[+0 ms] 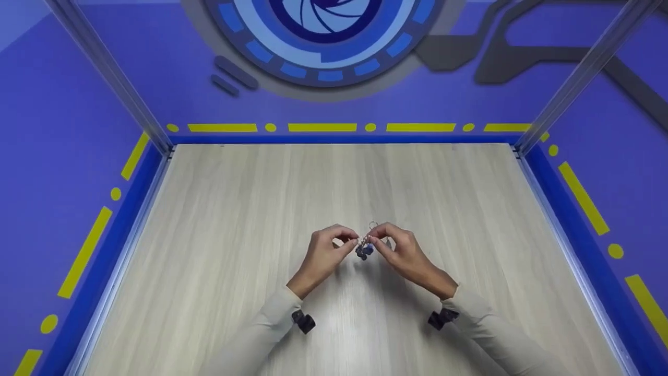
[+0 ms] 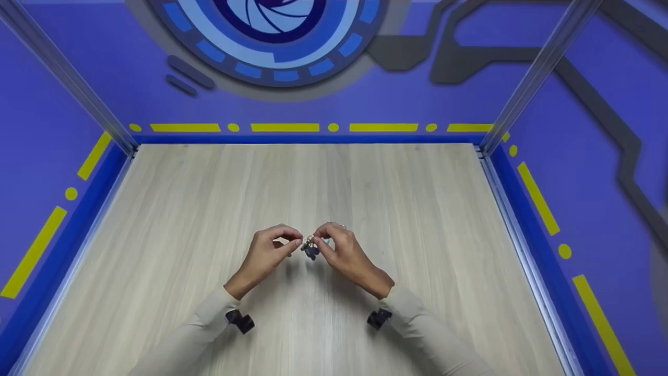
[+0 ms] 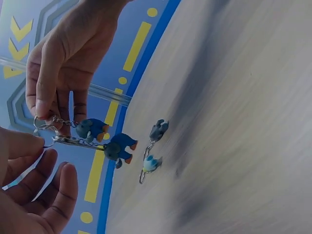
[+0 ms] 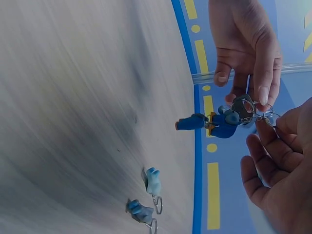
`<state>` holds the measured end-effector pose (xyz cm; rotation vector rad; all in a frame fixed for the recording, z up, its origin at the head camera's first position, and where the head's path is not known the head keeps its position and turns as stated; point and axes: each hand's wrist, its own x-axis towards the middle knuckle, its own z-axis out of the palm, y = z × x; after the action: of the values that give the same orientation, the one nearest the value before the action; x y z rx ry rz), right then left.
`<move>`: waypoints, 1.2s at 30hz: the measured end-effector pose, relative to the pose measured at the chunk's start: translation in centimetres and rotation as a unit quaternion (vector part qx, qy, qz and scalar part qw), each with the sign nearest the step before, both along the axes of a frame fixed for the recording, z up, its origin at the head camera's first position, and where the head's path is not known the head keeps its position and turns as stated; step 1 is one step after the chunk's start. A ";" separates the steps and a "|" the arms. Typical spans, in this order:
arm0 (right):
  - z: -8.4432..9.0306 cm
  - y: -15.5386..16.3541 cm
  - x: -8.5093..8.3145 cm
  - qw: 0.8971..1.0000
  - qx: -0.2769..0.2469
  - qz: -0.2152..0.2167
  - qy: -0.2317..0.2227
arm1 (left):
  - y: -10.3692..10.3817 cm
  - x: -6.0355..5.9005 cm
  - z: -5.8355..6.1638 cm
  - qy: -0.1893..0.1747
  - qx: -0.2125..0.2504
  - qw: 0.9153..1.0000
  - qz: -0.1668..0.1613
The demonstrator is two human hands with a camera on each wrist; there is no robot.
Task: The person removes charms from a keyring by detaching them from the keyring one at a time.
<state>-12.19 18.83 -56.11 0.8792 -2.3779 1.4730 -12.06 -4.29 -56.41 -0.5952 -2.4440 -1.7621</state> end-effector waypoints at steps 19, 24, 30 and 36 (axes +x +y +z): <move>-0.4 -0.3 -2.2 0.998 0.017 0.047 0.045 | -0.4 -1.7 0.6 0.055 -0.063 0.996 -0.015; -0.4 -0.2 -2.6 0.998 0.027 0.050 0.041 | -0.5 -2.0 0.7 0.063 -0.068 0.996 -0.016; -0.1 -0.1 -2.8 0.997 0.036 0.045 0.045 | -0.6 -2.2 0.9 0.045 -0.039 0.998 -0.016; -0.3 0.0 -3.0 0.997 0.027 0.043 0.058 | -0.6 -2.5 0.8 0.018 -0.005 1.000 -0.005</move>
<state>-15.20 18.83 -56.38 1.0626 -2.3329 1.3528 -14.54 -4.85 -55.58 -0.6370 -2.4313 -1.7280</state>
